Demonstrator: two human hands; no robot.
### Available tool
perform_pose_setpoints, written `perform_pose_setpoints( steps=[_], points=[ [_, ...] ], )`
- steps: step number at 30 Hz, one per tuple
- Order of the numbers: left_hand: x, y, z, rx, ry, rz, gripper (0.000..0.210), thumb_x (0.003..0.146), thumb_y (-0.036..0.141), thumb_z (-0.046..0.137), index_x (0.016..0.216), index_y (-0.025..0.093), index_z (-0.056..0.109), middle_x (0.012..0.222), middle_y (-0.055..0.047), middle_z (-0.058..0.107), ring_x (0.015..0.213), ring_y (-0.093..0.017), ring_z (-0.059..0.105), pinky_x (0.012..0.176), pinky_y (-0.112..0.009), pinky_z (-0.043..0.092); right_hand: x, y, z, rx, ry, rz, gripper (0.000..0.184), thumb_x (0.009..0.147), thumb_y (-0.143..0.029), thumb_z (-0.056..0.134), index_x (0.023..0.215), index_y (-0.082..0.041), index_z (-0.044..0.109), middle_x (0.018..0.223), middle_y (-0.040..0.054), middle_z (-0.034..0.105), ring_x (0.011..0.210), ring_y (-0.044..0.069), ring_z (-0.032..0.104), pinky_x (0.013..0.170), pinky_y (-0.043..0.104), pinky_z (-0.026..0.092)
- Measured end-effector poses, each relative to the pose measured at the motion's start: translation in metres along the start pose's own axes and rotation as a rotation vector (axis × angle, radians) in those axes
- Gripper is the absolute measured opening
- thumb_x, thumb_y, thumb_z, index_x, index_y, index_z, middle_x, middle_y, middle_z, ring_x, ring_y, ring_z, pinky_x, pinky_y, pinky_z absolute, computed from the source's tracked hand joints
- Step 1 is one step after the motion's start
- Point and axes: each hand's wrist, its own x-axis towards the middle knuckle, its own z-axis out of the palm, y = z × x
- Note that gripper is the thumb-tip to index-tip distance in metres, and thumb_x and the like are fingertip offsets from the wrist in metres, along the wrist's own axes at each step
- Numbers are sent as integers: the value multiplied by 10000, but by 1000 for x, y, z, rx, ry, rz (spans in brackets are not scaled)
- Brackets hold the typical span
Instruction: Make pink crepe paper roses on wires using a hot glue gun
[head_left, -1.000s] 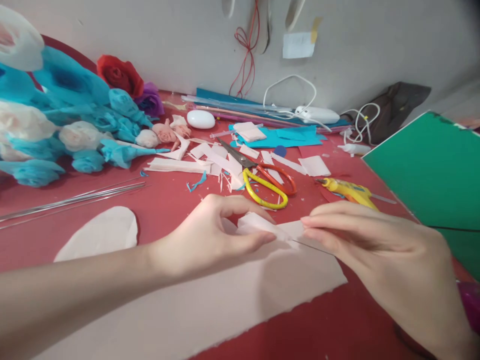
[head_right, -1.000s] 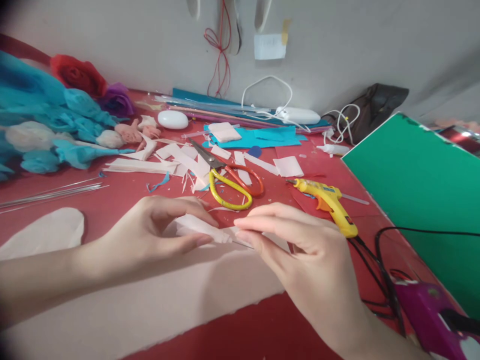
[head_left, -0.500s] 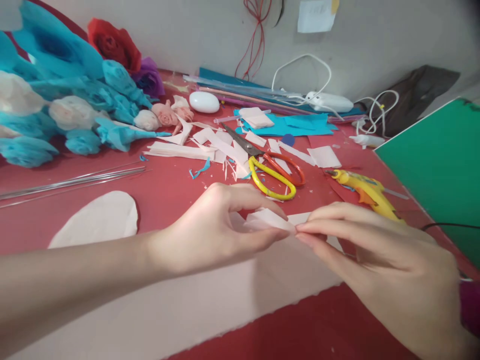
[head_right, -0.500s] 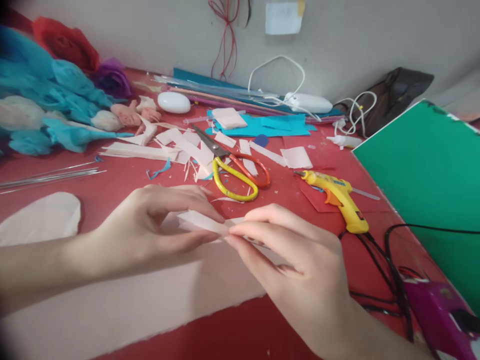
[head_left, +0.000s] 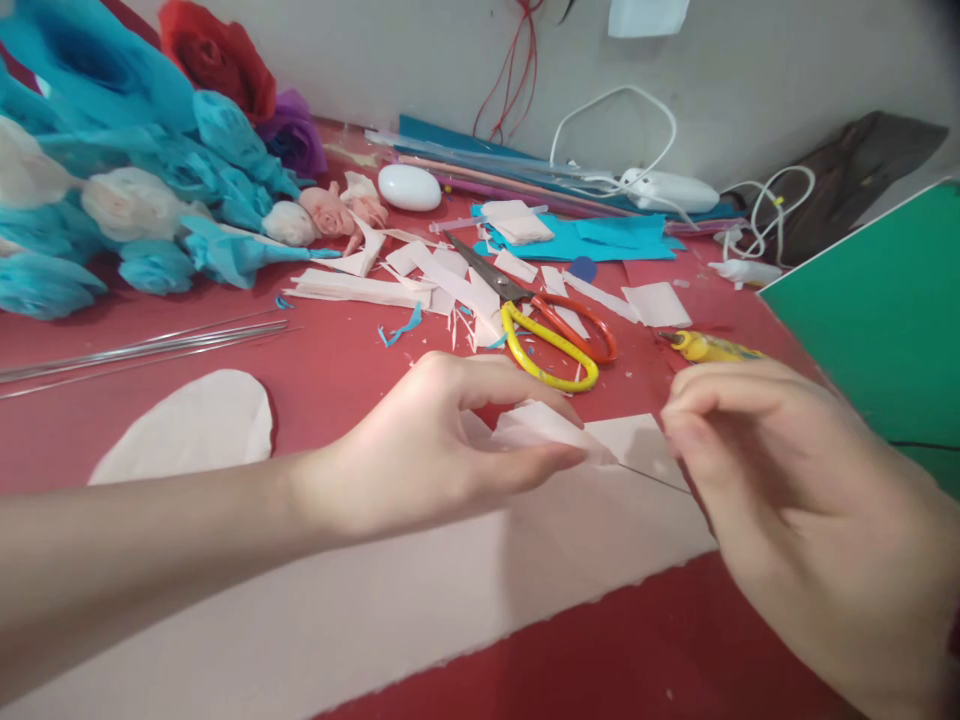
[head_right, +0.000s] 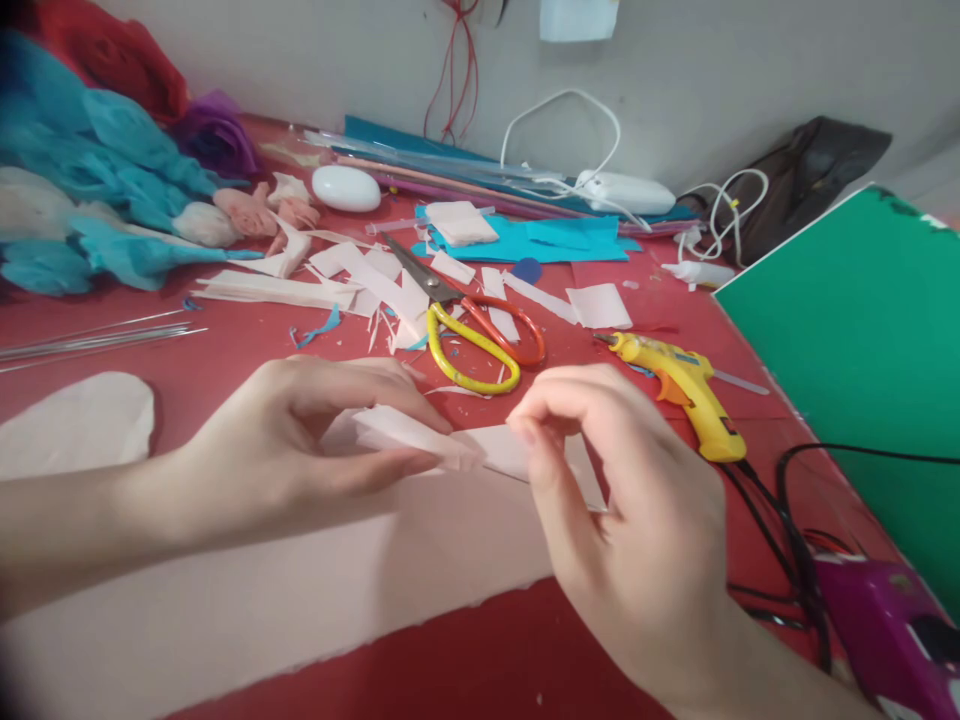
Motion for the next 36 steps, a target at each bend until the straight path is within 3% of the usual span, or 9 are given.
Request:
perform_pose_setpoints(
  steps=[4, 11, 26, 32, 36],
  points=[
    [1, 0, -1, 0, -5, -10, 121, 759, 192, 605, 841, 158, 688, 805, 17, 693, 741, -86, 627, 630, -110, 486, 2, 3, -4, 95, -38, 104, 61, 876, -184, 466, 836, -202, 508, 846, -30, 541, 755, 39, 496, 647, 87, 397],
    [0, -1, -1, 7, 20, -5, 117, 749, 203, 609, 826, 155, 683, 794, 4, 696, 744, -111, 632, 618, -142, 500, -1, -4, 1, 100, -144, -7, 61, 830, -139, 517, 829, -188, 553, 858, -40, 565, 771, 30, 516, 709, 98, 397],
    [0, -2, 0, 14, -1, 32, 111, 748, 181, 613, 823, 150, 689, 792, 11, 698, 748, -105, 636, 637, -135, 496, -4, -10, 7, -40, -53, -80, 78, 816, -112, 529, 805, -188, 518, 817, -22, 577, 765, 61, 525, 741, 145, 404],
    [1, 0, -1, 9, 5, 17, 117, 749, 189, 614, 820, 141, 694, 792, 19, 701, 734, -74, 628, 635, -84, 477, 0, -2, 1, 24, 13, 98, 51, 846, -191, 507, 802, -215, 515, 816, -29, 546, 742, 64, 510, 614, 118, 420],
    [2, 0, -1, 9, 12, 17, 109, 748, 181, 607, 818, 164, 689, 783, 31, 696, 716, -74, 623, 606, -89, 477, 2, -1, -4, 161, -64, 212, 118, 864, -247, 482, 761, -217, 531, 771, -37, 547, 661, 51, 514, 513, 87, 417]
  ],
)
